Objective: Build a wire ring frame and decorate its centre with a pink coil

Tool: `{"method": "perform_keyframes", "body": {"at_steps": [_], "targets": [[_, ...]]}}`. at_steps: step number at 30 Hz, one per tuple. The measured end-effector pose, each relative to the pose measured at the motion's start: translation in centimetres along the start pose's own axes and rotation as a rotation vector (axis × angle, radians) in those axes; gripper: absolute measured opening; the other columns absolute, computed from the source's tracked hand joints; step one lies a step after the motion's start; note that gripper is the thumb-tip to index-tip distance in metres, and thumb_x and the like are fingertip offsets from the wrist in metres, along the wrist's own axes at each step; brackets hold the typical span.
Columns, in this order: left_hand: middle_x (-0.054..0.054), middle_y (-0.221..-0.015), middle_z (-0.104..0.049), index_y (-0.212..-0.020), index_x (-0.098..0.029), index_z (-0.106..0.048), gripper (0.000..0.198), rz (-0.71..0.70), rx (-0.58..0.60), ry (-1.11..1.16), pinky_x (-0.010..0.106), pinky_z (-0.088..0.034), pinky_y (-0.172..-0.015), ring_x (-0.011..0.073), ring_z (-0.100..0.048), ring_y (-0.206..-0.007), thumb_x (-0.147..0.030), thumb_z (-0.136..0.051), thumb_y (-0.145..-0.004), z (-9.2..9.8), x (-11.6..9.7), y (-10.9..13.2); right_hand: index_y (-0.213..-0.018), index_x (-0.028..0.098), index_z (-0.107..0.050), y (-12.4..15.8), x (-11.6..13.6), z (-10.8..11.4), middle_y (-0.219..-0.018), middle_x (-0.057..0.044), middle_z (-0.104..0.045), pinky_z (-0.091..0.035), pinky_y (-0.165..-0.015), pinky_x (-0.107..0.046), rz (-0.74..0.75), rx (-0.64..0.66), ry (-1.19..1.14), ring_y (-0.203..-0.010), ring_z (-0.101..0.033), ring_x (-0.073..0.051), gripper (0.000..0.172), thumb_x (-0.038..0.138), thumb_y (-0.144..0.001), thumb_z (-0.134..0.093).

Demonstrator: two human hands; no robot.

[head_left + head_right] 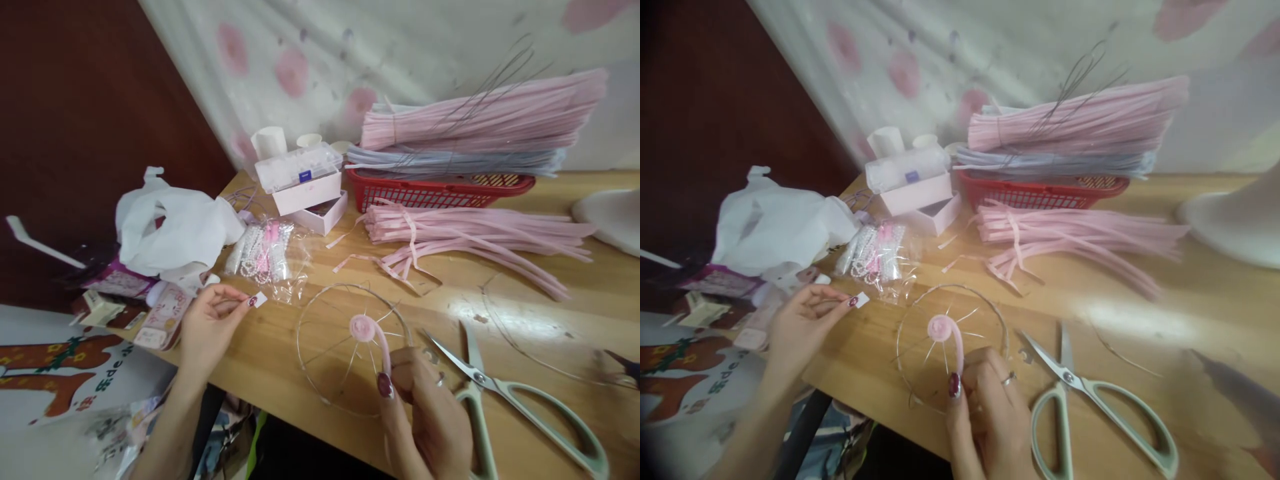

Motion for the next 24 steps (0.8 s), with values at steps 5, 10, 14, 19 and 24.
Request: {"method": "perform_keyframes", "body": {"at_steps": [5,10,14,19,24], "targets": [[0.004,-0.074,-0.076,-0.077,-0.021,-0.060,0.029,0.046,0.054,-0.115,0.036,-0.063,-0.071,0.0237,-0.076,-0.070,-0.037,-0.078,-0.062,0.7,1.6,0.1,-0.082,0.020,-0.046,-0.1,0.1,-0.1,-0.074,0.002,-0.047,-0.038,-0.057,-0.024,0.023,-0.010,-0.004,-0.065,-0.046,-0.010,0.020,0.003,-0.093,-0.048],[0.007,-0.086,-0.079,-0.086,-0.021,-0.066,0.025,-0.008,0.000,-0.247,0.046,-0.059,-0.088,0.0286,-0.076,-0.086,-0.040,-0.076,-0.073,2.0,2.0,0.0,-0.082,0.020,-0.046,-0.5,0.2,-0.1,-0.074,0.001,-0.048,-0.038,-0.055,-0.025,0.039,-0.014,0.015,-0.064,-0.046,-0.010,0.020,0.003,-0.092,-0.049],[0.005,-0.095,-0.078,-0.093,-0.024,-0.070,0.018,-0.115,-0.060,-0.311,0.047,-0.053,-0.098,0.0277,-0.073,-0.095,-0.040,-0.071,-0.084,1.8,0.1,2.9,-0.082,0.020,-0.046,-0.7,0.4,-0.2,-0.074,0.001,-0.048,-0.037,-0.055,-0.027,0.015,-0.024,0.013,-0.064,-0.046,-0.011,0.020,0.002,-0.092,-0.048],[0.009,-0.143,-0.060,-0.142,-0.027,-0.052,0.072,-0.543,0.326,-0.155,0.046,-0.044,-0.115,0.0295,-0.055,-0.133,-0.034,-0.083,-0.077,-2.1,-4.1,7.0,-0.084,0.021,-0.047,-0.3,0.3,-0.1,-0.076,0.001,-0.049,-0.038,-0.056,-0.028,0.012,-0.006,0.031,-0.066,-0.048,-0.012,0.019,0.003,-0.090,-0.050],[0.010,-0.162,-0.038,-0.156,-0.028,-0.032,0.098,-0.524,0.657,-0.067,0.052,-0.032,-0.124,0.0327,-0.034,-0.150,-0.044,-0.084,-0.074,-5.9,-5.3,5.8,-0.088,0.021,-0.049,0.2,0.5,0.4,-0.079,0.000,-0.054,-0.042,-0.059,-0.028,-0.029,0.031,0.027,-0.069,-0.053,-0.013,0.017,0.004,-0.091,-0.049]]}}
Point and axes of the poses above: each hand's wrist, its own y-axis away from the middle knuckle, its own z-axis out of the back of the hand, x = y × z, the point moved 1 cm from there along -y, towards the middle knuckle
